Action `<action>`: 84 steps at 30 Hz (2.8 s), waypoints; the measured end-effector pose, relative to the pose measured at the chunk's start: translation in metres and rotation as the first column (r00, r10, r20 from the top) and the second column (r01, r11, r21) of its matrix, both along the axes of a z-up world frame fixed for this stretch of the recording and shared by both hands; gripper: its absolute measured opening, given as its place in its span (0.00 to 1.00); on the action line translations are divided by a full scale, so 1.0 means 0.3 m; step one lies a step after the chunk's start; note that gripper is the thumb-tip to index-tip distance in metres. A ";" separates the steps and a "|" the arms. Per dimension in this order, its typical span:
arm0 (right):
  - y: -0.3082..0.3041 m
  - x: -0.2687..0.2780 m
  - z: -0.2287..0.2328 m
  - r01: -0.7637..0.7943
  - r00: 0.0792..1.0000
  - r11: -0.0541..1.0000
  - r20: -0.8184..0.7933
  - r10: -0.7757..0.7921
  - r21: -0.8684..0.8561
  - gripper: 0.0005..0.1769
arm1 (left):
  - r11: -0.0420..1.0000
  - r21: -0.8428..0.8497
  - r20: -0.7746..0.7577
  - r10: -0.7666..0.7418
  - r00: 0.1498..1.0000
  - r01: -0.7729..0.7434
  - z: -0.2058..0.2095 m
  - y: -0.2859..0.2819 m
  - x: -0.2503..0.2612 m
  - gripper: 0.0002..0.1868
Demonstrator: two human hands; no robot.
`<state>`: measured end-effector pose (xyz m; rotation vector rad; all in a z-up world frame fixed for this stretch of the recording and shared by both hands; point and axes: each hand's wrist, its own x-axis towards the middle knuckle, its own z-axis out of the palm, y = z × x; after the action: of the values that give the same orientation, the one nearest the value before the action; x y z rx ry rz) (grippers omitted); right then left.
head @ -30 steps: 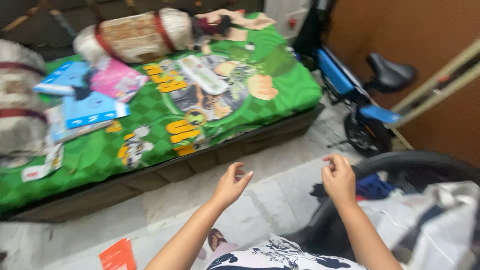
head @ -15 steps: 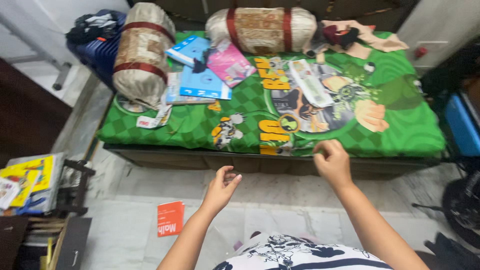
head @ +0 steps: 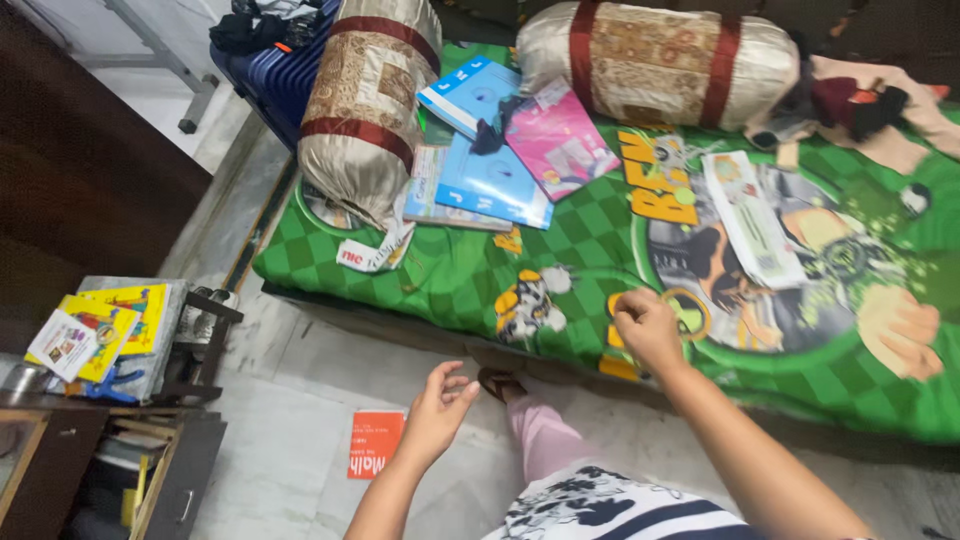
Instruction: The person smooths a bedsheet, then walks to a cluttered bed and begins sorting clothes. They pick up various garments, place them into a white plastic bag, and gather several books from the bed, carrying them toward a table.
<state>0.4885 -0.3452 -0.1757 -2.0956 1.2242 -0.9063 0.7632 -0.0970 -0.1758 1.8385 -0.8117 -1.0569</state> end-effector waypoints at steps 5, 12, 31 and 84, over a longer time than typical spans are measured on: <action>-0.357 0.404 -0.115 -0.051 0.998 0.995 0.046 0.047 0.087 0.05 | 0.993 0.107 -0.005 0.055 0.998 -0.054 -0.016 -0.292 0.251 0.31; -0.733 0.929 -0.175 -0.196 0.980 0.969 0.009 0.196 0.150 0.05 | 0.995 0.090 -0.011 0.039 0.999 -0.037 0.014 -0.670 0.519 0.30; -1.402 1.356 -0.813 0.051 0.746 0.921 -0.628 0.222 0.387 0.71 | 0.927 0.375 -0.272 0.136 0.953 -0.026 -0.909 -1.020 0.753 0.18; -1.423 0.945 -0.814 -0.139 0.953 0.980 -0.287 0.094 -0.140 0.15 | 0.784 0.576 -0.338 0.488 0.805 -0.233 -1.103 -0.884 0.740 0.38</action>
<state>0.7720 -0.7723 -0.4198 -2.4620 1.1799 -0.6909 0.9853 -0.3623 -0.5068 1.9211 0.1606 -1.4601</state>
